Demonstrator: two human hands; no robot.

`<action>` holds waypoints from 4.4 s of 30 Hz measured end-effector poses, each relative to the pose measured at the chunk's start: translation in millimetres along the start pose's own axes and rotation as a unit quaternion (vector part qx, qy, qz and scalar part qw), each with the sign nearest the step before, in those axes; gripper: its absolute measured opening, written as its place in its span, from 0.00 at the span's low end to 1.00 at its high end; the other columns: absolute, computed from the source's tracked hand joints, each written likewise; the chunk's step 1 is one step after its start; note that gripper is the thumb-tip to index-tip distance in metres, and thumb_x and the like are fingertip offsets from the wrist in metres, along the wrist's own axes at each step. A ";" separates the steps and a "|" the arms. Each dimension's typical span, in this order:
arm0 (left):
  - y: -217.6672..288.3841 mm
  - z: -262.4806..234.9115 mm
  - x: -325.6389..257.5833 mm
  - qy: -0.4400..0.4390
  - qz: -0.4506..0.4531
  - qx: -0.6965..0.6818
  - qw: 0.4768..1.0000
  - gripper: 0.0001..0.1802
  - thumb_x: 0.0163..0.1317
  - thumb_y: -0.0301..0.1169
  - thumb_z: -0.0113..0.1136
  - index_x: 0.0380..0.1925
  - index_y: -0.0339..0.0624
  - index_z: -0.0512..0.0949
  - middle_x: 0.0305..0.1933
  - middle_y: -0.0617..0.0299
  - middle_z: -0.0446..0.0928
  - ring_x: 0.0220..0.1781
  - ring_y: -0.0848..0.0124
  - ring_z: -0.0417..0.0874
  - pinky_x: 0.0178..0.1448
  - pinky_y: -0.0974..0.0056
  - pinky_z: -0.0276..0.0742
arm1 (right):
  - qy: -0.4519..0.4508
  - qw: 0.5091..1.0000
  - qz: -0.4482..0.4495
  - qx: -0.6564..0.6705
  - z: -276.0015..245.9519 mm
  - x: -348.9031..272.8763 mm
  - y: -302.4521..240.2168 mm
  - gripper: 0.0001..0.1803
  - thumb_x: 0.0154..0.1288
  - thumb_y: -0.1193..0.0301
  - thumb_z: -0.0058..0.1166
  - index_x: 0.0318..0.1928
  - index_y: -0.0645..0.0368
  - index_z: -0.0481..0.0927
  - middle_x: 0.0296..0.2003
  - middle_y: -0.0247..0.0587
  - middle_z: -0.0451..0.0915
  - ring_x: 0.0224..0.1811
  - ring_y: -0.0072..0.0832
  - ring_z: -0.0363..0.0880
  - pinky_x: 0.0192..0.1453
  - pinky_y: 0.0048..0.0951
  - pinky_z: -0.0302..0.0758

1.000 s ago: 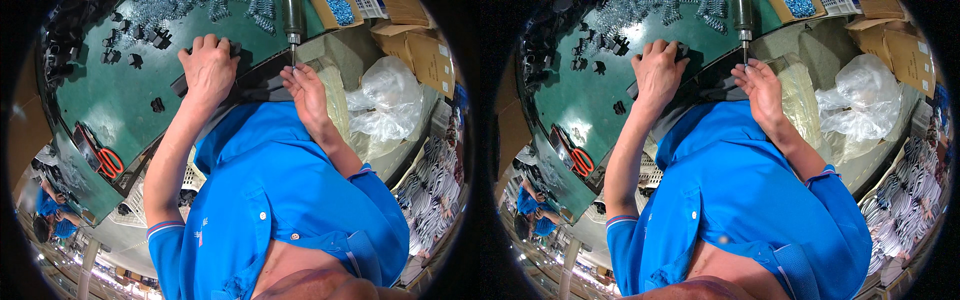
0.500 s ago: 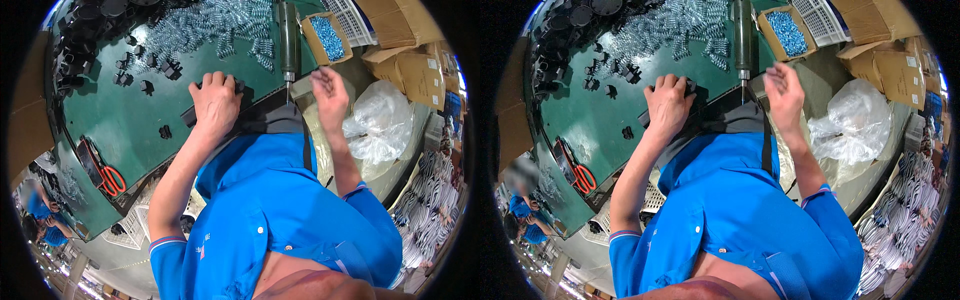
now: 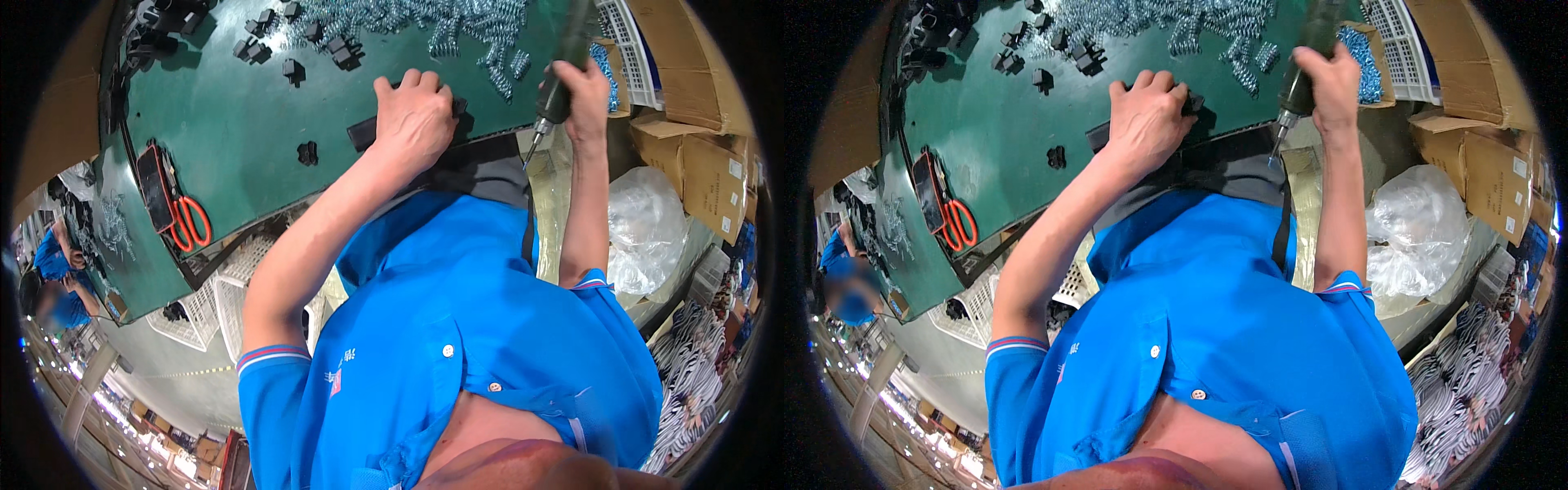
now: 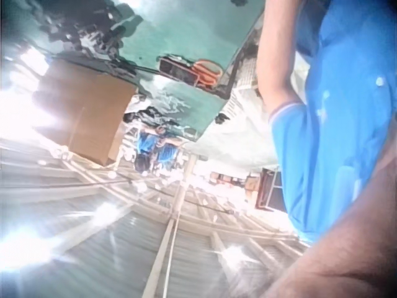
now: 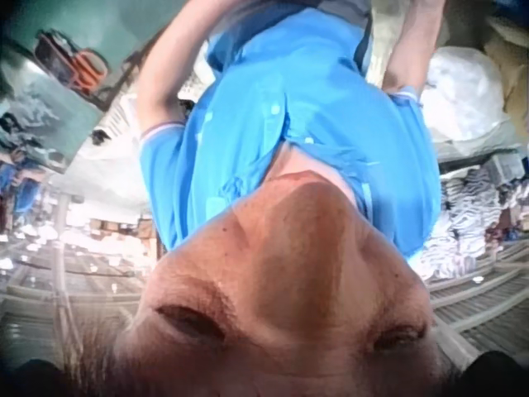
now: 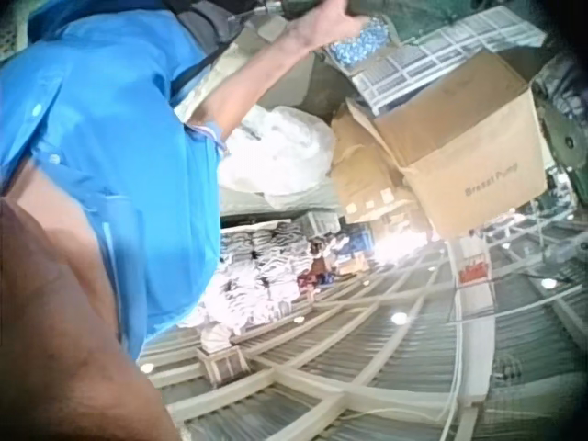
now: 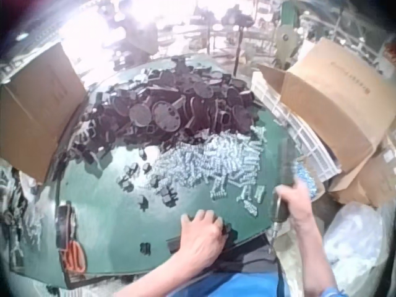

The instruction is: The person assembles small black plastic components with metal springs on a green workbench. They insert springs into the parts and use a power screwdriver to fasten screws, repeating the process for multiple units.

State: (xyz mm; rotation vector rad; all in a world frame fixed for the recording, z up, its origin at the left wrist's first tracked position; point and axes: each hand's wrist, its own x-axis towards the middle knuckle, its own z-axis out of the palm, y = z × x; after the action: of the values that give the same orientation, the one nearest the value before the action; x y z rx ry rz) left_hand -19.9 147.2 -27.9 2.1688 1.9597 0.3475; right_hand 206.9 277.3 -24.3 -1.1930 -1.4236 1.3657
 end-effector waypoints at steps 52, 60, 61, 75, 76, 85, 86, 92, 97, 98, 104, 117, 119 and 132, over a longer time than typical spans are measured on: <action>-0.3 -0.8 4.0 0.026 0.013 -0.010 1.000 0.17 0.49 0.38 0.70 0.38 0.44 0.82 0.40 0.62 0.76 0.49 0.62 0.75 0.47 0.47 0.65 | -0.222 0.931 -0.219 0.192 96.6 -3.0 -71.8 0.14 0.51 0.73 0.68 0.36 0.67 0.80 0.28 0.39 0.82 0.29 0.25 0.82 0.37 0.25 0.78; 4.1 -1.8 -0.3 0.017 -0.003 -0.014 1.000 0.20 0.47 0.37 0.72 0.40 0.44 0.82 0.42 0.61 0.76 0.51 0.60 0.76 0.47 0.50 0.65 | 0.062 0.956 -0.050 -0.282 2.4 17.2 -4.2 0.27 0.58 0.59 0.65 0.51 0.67 0.77 0.42 0.50 0.83 0.43 0.37 0.83 0.47 0.35 0.77; 4.3 -2.3 0.4 0.020 -0.004 -0.019 1.000 0.20 0.47 0.37 0.72 0.40 0.44 0.82 0.42 0.61 0.76 0.51 0.60 0.75 0.47 0.49 0.65 | 0.101 0.926 -0.046 -0.360 -4.3 17.2 13.0 0.31 0.57 0.59 0.65 0.55 0.67 0.75 0.47 0.53 0.82 0.49 0.42 0.82 0.52 0.38 0.76; -120.5 -85.7 -350.7 -0.111 -0.630 0.170 0.749 0.19 0.52 0.38 0.67 0.44 0.45 0.83 0.53 0.57 0.78 0.60 0.54 0.73 0.57 0.36 0.64 | 0.020 0.738 0.006 -0.674 -106.0 42.5 -3.4 0.15 0.66 0.61 0.52 0.45 0.56 0.82 0.45 0.52 0.82 0.48 0.53 0.79 0.49 0.47 0.74; -125.3 -75.6 -384.3 -0.104 -0.672 0.178 0.711 0.18 0.51 0.38 0.67 0.43 0.45 0.84 0.54 0.56 0.78 0.63 0.52 0.72 0.61 0.32 0.62 | 0.012 0.755 -0.005 -0.655 -105.5 42.4 -4.0 0.13 0.65 0.62 0.53 0.43 0.58 0.81 0.43 0.52 0.82 0.46 0.53 0.79 0.48 0.47 0.73; -172.8 -112.8 -152.8 0.208 -0.343 0.019 0.916 0.30 0.60 0.36 0.66 0.63 0.44 0.73 0.55 0.46 0.75 0.58 0.49 0.76 0.61 0.54 0.73 | 0.083 0.852 -0.080 -0.511 -113.8 30.3 19.3 0.10 0.66 0.66 0.57 0.39 0.61 0.80 0.35 0.41 0.80 0.35 0.38 0.76 0.40 0.35 0.70; -200.4 -115.0 -115.5 0.263 -0.319 -0.023 0.910 0.33 0.61 0.39 0.65 0.66 0.43 0.69 0.56 0.45 0.74 0.58 0.48 0.76 0.61 0.54 0.73 | 0.106 0.866 -0.120 -0.474 -118.0 30.5 26.5 0.10 0.67 0.67 0.58 0.40 0.61 0.81 0.34 0.38 0.80 0.32 0.33 0.76 0.38 0.32 0.70; -365.2 -141.6 24.8 0.391 -0.521 -0.261 0.713 0.42 0.59 0.53 0.65 0.66 0.37 0.66 0.65 0.43 0.70 0.64 0.46 0.73 0.62 0.41 0.72 | 0.197 0.979 -0.001 -0.047 -128.3 -12.6 22.2 0.08 0.70 0.73 0.57 0.47 0.62 0.80 0.30 0.31 0.78 0.27 0.16 0.74 0.29 0.17 0.69; -435.9 -137.3 28.3 0.309 -0.571 -0.510 0.564 0.17 0.59 0.40 0.66 0.45 0.44 0.78 0.49 0.52 0.78 0.45 0.49 0.82 0.46 0.37 0.81 | 0.093 0.968 0.180 0.148 -81.2 -129.3 41.2 0.04 0.70 0.75 0.54 0.44 0.56 0.78 0.34 0.36 0.82 0.32 0.22 0.81 0.31 0.19 0.74; -430.0 -135.5 29.4 0.320 -0.560 -0.513 0.567 0.15 0.59 0.36 0.64 0.44 0.43 0.78 0.48 0.52 0.78 0.45 0.49 0.82 0.47 0.36 0.81 | 0.089 0.946 0.243 0.198 -62.4 -148.6 44.1 0.04 0.70 0.75 0.53 0.44 0.56 0.78 0.35 0.35 0.82 0.34 0.22 0.81 0.32 0.19 0.75; -377.0 -124.7 -51.9 0.329 -0.375 -0.645 0.579 0.07 0.54 0.22 0.54 0.35 0.32 0.73 0.43 0.47 0.79 0.46 0.51 0.83 0.56 0.40 0.81 | 0.042 0.884 0.305 0.353 -9.5 -163.8 69.2 0.11 0.74 0.72 0.50 0.54 0.56 0.74 0.45 0.36 0.81 0.42 0.23 0.81 0.44 0.22 0.77; -79.0 -59.0 -86.1 0.185 -0.241 -0.455 0.837 0.26 0.48 0.19 0.63 0.52 0.35 0.78 0.44 0.57 0.82 0.45 0.66 0.84 0.52 0.65 0.78 | 0.109 0.887 0.258 0.367 -5.3 -167.8 71.7 0.13 0.73 0.74 0.52 0.56 0.57 0.73 0.48 0.39 0.81 0.52 0.28 0.81 0.53 0.27 0.77; -48.0 -49.0 -73.2 0.225 -0.098 -0.241 0.939 0.27 0.47 0.19 0.66 0.52 0.37 0.80 0.46 0.54 0.81 0.47 0.59 0.84 0.53 0.61 0.78 | 0.123 0.888 0.253 0.363 -2.3 -164.7 66.7 0.13 0.73 0.75 0.51 0.56 0.57 0.73 0.48 0.40 0.81 0.52 0.29 0.81 0.53 0.26 0.77; -10.6 -26.9 -49.6 0.190 -0.008 -0.132 0.973 0.19 0.50 0.29 0.70 0.45 0.44 0.82 0.48 0.53 0.80 0.51 0.54 0.79 0.53 0.54 0.74 | 0.154 0.899 0.239 0.334 2.0 -165.6 51.7 0.11 0.73 0.75 0.51 0.54 0.59 0.73 0.47 0.43 0.81 0.51 0.30 0.82 0.55 0.29 0.79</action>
State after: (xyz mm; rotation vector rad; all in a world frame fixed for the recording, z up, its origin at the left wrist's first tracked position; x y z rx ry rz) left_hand -42.9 98.7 -7.5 2.0254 1.9690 1.0268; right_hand 246.8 113.9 -67.0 -1.2377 -0.3669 1.7058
